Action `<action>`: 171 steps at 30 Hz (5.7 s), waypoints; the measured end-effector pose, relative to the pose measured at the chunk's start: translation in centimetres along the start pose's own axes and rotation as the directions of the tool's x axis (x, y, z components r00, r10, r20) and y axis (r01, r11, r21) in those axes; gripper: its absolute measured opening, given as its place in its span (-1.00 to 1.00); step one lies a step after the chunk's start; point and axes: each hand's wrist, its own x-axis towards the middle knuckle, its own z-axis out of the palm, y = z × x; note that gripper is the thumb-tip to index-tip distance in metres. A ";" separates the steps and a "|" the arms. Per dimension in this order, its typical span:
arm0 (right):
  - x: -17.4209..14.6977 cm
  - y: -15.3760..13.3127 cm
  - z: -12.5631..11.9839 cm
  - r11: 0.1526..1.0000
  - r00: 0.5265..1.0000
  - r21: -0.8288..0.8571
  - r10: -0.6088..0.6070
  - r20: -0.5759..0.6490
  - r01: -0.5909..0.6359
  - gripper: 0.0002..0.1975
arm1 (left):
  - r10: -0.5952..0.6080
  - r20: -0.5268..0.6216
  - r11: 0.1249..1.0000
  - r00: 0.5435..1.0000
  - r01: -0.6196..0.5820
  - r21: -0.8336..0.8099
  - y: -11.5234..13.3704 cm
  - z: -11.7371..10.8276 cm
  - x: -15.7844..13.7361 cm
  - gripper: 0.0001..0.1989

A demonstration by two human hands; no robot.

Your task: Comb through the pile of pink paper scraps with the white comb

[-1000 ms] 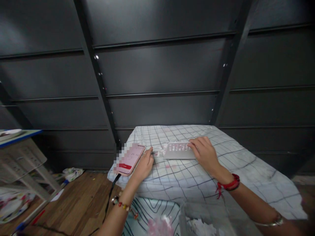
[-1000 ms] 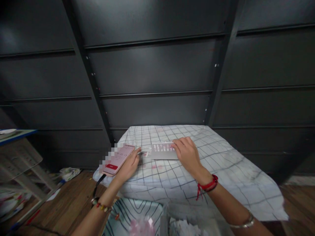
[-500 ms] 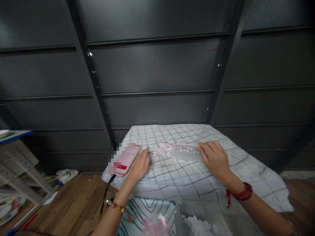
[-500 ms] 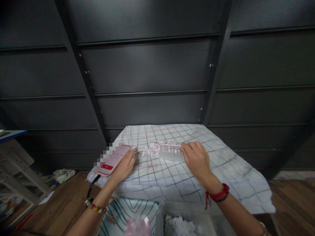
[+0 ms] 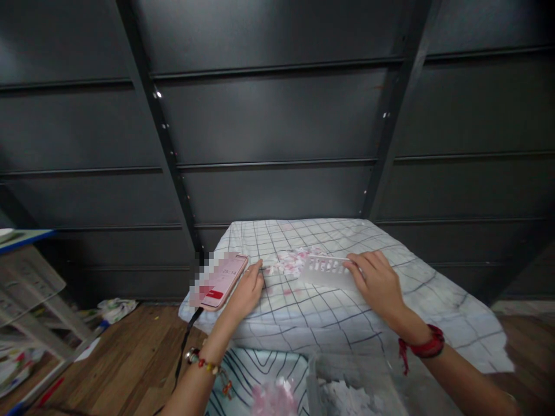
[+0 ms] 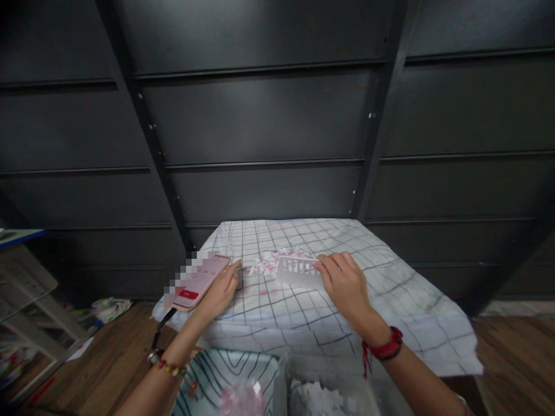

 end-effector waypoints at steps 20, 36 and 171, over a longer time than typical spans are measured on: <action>1.4 -1.7 1.1 0.999 1.000 0.041 0.017 -0.012 -0.017 -0.88 | -0.003 0.003 1.000 1.000 0.003 -0.012 0.3 -0.2 0.0 -0.55; 1.6 -2.3 1.6 0.991 1.000 0.130 0.009 0.007 -0.010 -0.86 | 0.015 -0.007 1.000 1.000 -0.015 -0.007 0.1 0.0 0.1 -0.56; 7.8 -3.4 5.3 0.986 0.983 0.118 -0.136 0.127 0.121 -0.77 | 0.022 -0.022 0.997 1.000 -0.020 0.078 0.3 0.2 0.1 -0.58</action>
